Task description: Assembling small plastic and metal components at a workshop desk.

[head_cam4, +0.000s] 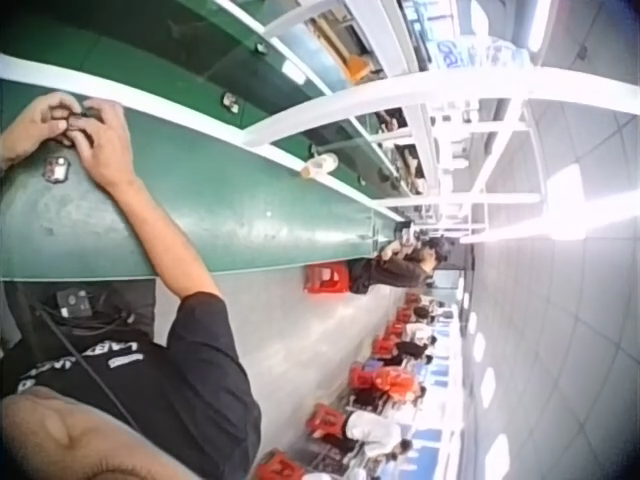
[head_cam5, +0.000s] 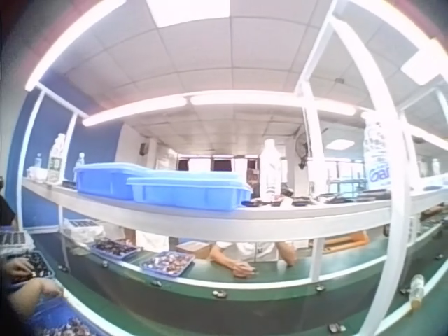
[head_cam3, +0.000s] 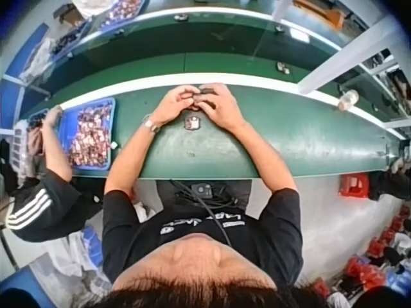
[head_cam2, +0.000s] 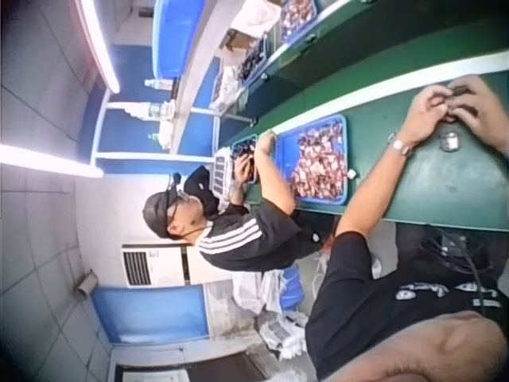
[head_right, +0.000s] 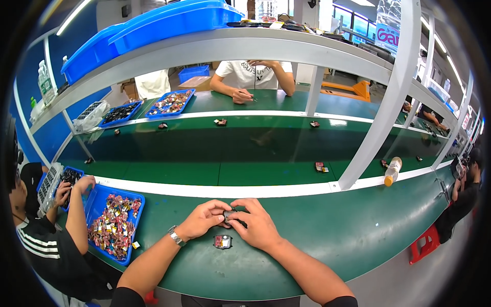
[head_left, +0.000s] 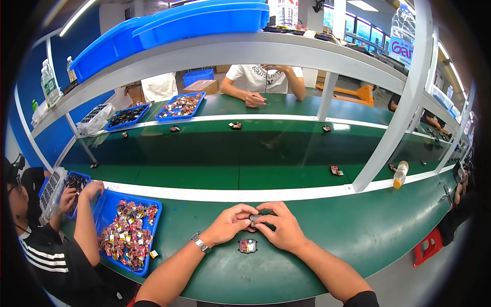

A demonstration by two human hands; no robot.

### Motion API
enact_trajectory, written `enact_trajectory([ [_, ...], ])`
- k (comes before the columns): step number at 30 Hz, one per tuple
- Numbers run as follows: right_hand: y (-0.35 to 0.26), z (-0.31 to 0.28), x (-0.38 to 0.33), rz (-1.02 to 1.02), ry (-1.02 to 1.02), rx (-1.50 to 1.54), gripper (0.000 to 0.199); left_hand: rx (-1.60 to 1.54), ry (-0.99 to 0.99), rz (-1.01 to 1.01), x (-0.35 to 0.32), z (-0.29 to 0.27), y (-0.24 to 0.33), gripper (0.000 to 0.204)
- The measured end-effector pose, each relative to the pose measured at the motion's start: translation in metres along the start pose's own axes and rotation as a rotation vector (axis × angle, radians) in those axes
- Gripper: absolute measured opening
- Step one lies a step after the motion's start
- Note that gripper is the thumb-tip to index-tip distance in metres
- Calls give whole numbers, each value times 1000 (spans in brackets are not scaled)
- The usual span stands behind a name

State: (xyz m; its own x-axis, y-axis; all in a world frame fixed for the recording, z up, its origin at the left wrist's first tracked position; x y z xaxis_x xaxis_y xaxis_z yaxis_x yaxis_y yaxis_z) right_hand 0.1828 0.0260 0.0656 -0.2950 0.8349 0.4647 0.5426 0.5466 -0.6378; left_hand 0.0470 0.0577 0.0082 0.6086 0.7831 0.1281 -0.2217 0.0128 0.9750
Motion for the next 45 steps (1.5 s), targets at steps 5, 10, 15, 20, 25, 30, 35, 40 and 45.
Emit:
enact_trajectory([
  [5, -2, 1, -1, -10, 68, 36, 15, -16, 0, -38, -2, 0, 1, 32],
  [10, 4, 3, -3, 34, 73, 59, 15, -21, 3, -45, -1, 0, 0, 31],
  [15, 6, 8, -2, 84, 8, 136, 16, -25, 12, -33, -3, -1, 0, 33],
  [20, 12, 9, -3, 103, 12, 172, 17, -19, 21, -25, -2, -1, 1, 32],
  [25, 8, 11, -3, 99, 28, 173, 18, -15, 43, -19, -3, -3, 1, 30],
  [30, 1, 5, -5, 43, 133, 106, 18, -18, 54, -10, -2, -1, 2, 30],
  [35, -3, 0, -5, -6, 184, 35, 18, -46, 48, -6, 1, 0, 0, 30],
  [40, -14, 0, -5, -70, 201, -47, 18, -34, 68, -19, -2, -3, 0, 29],
  [45, -9, 0, -5, -38, 195, -7, 18, -37, 70, -13, -3, -3, 1, 30],
])
Point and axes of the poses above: each hand's wrist, its own x-axis towards the middle knuckle, its own z-axis out of the palm, y = z × x, the point moved 8 cm from there along x, towards the middle knuckle, and after that the axes turned 6 degrees about z, right-handed, at the moved point
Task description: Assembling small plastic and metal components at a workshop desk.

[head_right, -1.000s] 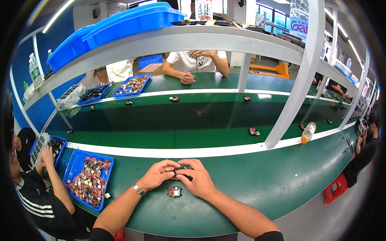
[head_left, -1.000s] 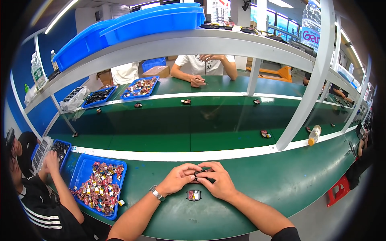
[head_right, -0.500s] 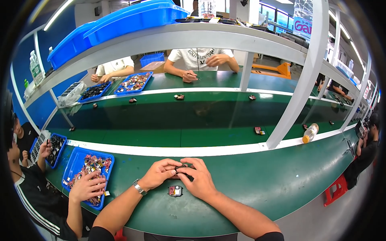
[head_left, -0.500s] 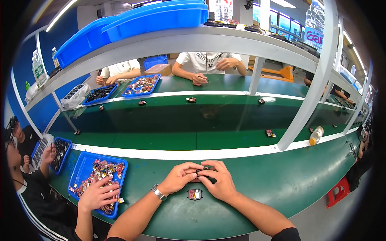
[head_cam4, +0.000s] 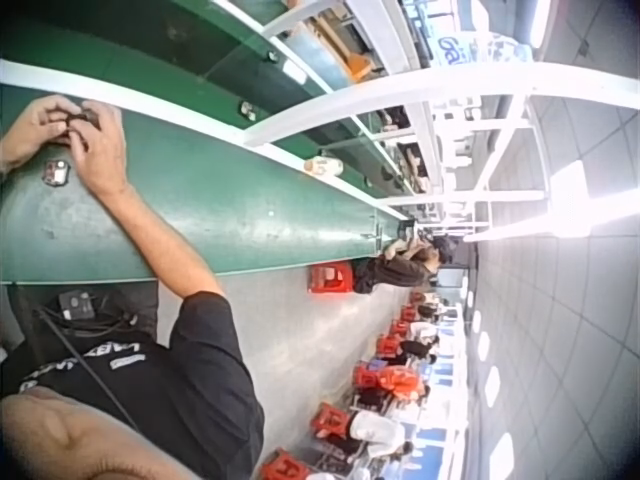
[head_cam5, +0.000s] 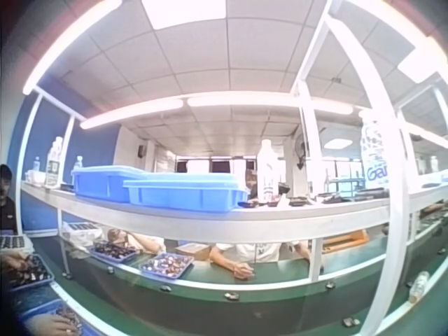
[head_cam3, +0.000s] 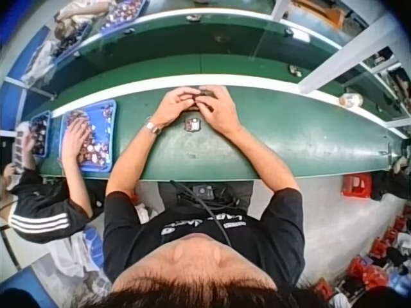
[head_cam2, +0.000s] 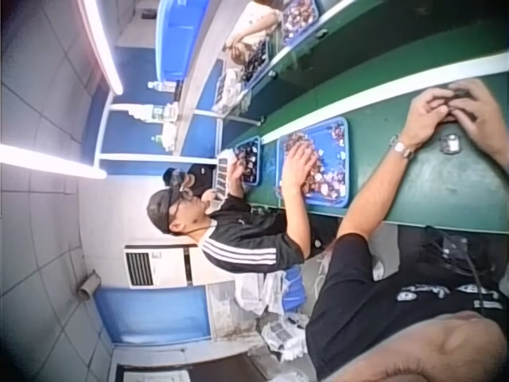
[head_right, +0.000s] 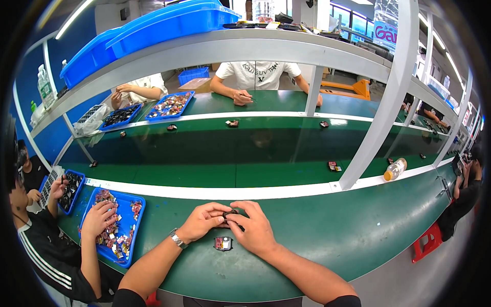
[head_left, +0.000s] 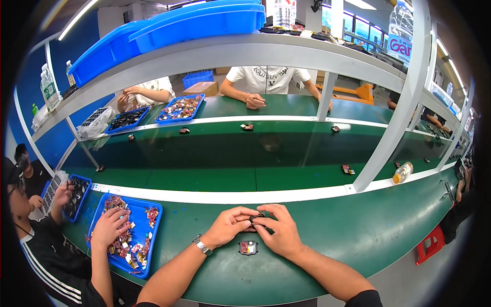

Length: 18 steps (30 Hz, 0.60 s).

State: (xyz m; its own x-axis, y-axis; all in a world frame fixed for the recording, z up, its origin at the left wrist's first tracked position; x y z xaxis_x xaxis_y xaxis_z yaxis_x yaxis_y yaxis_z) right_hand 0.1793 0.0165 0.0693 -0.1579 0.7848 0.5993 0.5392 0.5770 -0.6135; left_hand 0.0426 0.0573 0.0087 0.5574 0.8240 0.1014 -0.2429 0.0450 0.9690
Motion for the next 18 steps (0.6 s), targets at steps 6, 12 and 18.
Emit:
enact_trajectory([
  [6, -2, -1, 0, -20, 0, -9, 19, -7, -10, 2, 2, 0, -3, 30],
  [12, -7, -3, 3, -24, -43, -3, 19, -45, 1, -13, 1, 0, -2, 31],
  [18, 1, 2, -1, 29, -27, 68, 18, -49, 11, -13, 0, -2, -3, 31],
])
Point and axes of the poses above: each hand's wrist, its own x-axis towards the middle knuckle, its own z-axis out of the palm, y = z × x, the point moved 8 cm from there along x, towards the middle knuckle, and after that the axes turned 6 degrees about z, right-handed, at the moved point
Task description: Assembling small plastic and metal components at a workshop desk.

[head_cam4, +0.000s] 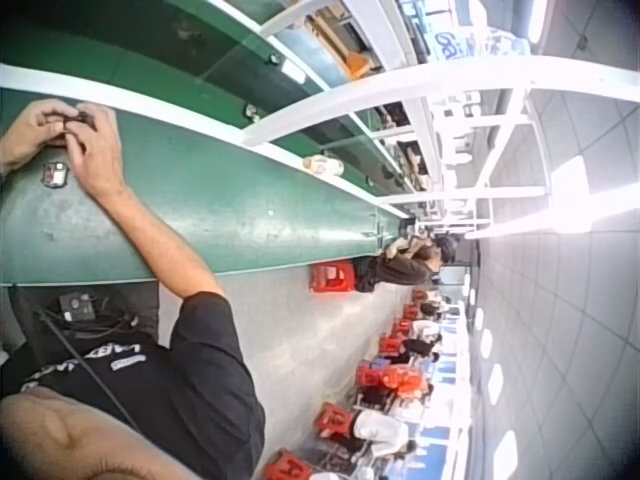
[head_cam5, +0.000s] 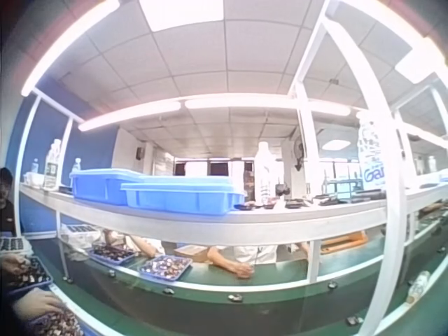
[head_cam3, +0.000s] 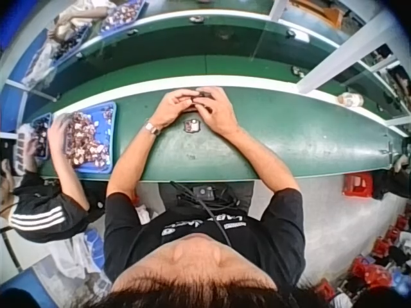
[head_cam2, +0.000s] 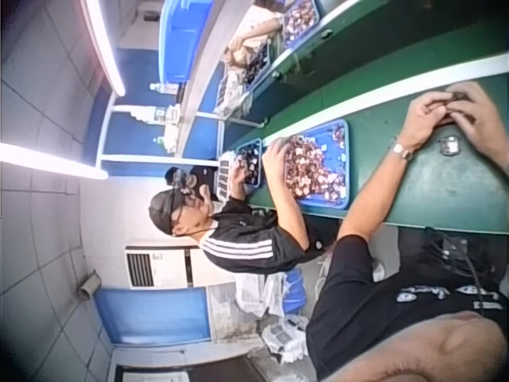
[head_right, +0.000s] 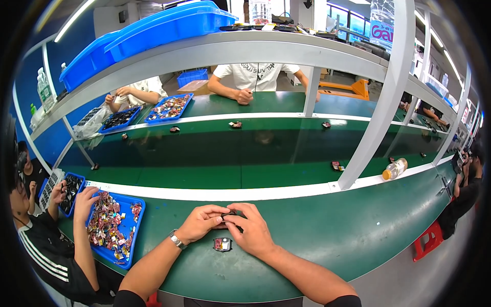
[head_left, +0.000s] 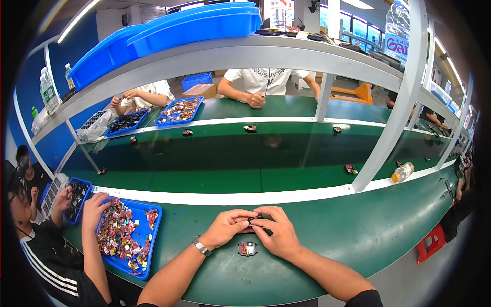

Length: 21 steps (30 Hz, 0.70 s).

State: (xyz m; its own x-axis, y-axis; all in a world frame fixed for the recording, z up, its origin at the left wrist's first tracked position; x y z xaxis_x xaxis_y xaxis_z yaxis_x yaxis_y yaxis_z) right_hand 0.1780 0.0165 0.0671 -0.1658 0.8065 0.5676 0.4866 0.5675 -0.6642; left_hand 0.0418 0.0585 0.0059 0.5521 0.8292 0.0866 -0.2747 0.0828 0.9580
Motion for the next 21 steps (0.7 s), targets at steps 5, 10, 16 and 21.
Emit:
enact_trajectory([
  [5, 4, 3, 1, 54, -26, 100, 19, 5, 10, 3, 1, -4, -4, 31],
  [10, 5, 3, 0, 41, -21, 76, 20, -5, 23, 4, 0, -4, -4, 30],
  [16, 5, 3, 2, 49, -55, 83, 21, 21, 31, 31, 0, -6, -4, 28],
  [21, -4, -2, 5, -8, -49, 58, 22, 0, 48, 73, 1, -6, -3, 27],
])
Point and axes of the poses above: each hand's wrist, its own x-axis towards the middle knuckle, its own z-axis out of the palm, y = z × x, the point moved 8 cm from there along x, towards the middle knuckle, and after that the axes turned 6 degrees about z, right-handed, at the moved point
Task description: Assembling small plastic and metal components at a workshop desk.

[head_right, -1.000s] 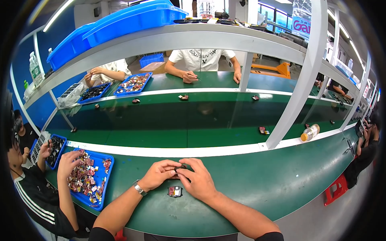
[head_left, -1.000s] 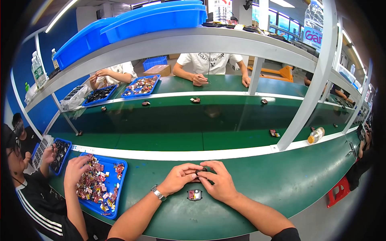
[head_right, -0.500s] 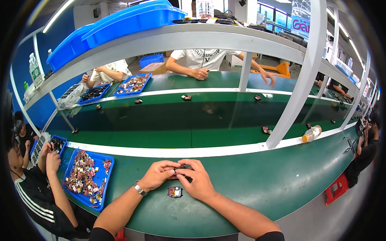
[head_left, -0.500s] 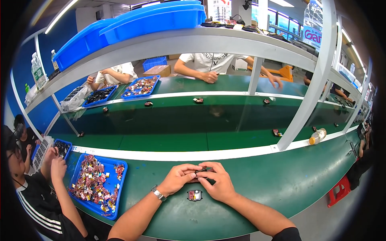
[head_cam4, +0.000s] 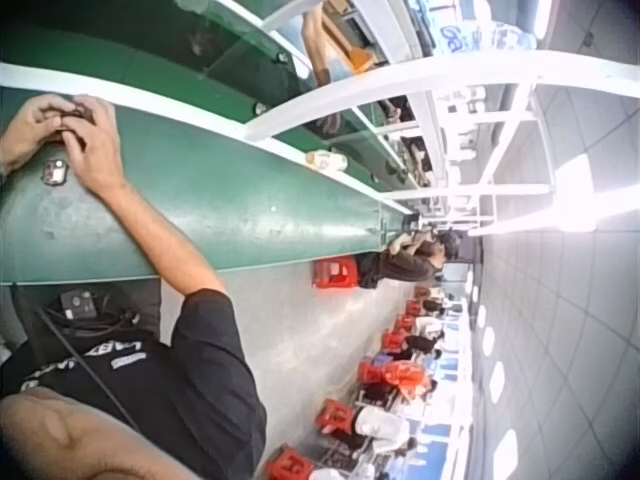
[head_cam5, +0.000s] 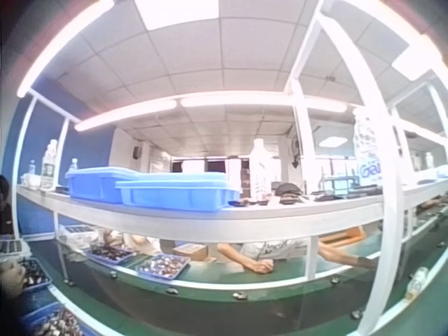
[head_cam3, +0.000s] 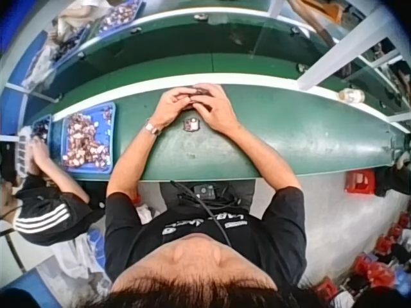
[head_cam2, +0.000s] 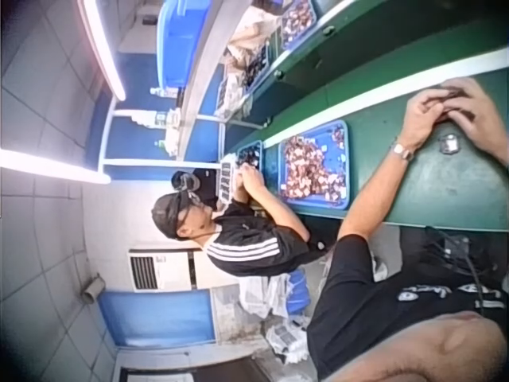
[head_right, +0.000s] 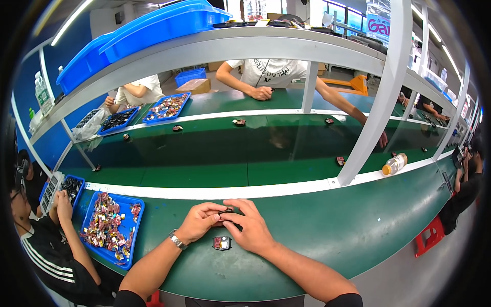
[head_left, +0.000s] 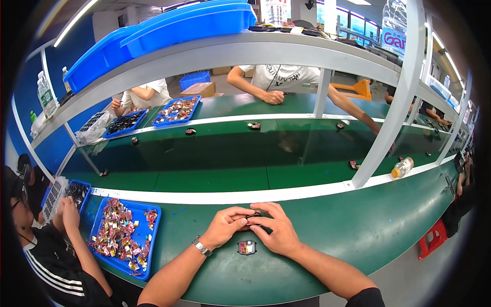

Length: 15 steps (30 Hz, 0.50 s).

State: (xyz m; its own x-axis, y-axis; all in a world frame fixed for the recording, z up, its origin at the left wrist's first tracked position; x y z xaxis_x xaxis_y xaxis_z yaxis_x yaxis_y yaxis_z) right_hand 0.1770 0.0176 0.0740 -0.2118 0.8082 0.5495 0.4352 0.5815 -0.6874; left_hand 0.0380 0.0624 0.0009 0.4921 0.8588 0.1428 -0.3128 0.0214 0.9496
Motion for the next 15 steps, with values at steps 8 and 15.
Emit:
enact_trajectory([
  [8, -6, -4, -2, -67, 78, -99, 21, -44, -37, 29, 0, 3, 1, 29],
  [15, 12, -3, 0, 101, 20, 91, 19, -34, 53, 38, -1, 2, 7, 23],
])
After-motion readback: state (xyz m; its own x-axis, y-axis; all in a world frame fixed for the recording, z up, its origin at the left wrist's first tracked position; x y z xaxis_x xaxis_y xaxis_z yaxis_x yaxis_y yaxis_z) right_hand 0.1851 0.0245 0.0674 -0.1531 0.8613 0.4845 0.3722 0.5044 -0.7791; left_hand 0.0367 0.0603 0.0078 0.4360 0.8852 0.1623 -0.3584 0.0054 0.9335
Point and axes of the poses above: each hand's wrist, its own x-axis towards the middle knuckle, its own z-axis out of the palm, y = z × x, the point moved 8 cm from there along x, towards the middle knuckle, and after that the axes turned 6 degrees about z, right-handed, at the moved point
